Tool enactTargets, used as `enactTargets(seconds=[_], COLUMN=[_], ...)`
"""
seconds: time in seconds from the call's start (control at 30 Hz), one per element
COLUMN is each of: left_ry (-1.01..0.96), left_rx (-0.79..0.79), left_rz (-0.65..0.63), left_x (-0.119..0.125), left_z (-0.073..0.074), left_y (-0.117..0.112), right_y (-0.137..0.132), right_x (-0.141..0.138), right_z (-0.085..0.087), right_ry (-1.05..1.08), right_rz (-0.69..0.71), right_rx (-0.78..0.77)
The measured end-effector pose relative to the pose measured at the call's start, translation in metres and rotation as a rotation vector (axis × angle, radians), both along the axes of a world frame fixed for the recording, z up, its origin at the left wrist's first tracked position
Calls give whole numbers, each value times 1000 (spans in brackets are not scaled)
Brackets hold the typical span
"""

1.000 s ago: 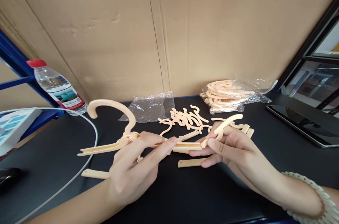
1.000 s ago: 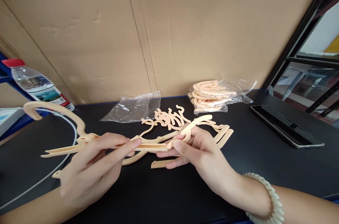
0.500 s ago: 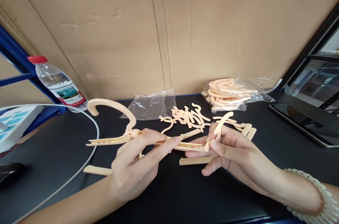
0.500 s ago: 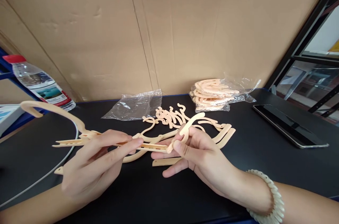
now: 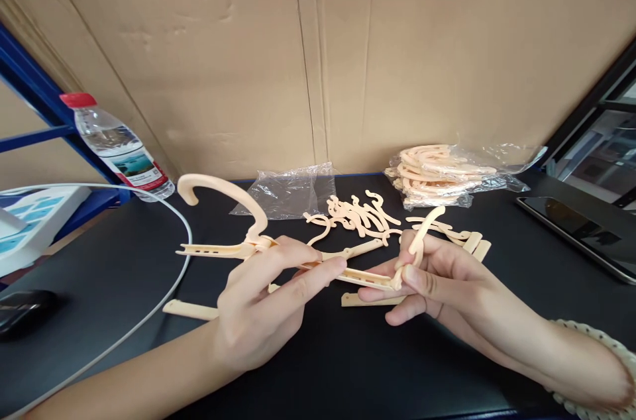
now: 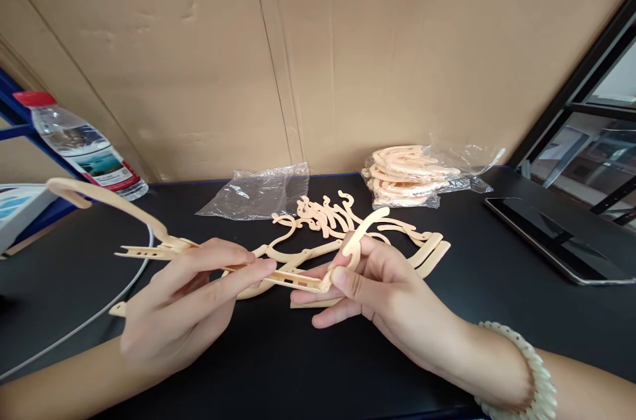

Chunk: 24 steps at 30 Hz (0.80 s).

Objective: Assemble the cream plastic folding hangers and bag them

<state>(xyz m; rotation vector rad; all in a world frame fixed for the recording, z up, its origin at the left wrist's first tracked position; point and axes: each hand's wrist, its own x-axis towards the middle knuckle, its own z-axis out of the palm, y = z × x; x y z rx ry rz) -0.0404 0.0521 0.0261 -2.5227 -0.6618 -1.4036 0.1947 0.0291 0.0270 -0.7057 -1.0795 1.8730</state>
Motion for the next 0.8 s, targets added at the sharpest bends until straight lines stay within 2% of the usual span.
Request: enactTargets(seconds=[0.27,0.43,0.63,0.7,0.8], left_ry=[-44,-57,3,22,39], left_rx=[-2,-49,-75,-66,6], left_rz=[3,-12,3,27,145], left_x=[4,6,3,1,1], left_z=[-11,-17,-16,-14,-13], left_y=[0,-3,-6,-5,-5], right_y=[-5,-6,-9,-11,-14], right_x=[-4,-9,-12,-12,-12], right_z=[-5,-5,-7,-10,-14], right_ry=[-143,-225,-276,-291,-295], right_rz=[-153,-281,-437,-436,-416], right_rx=[61,150,319,367,425])
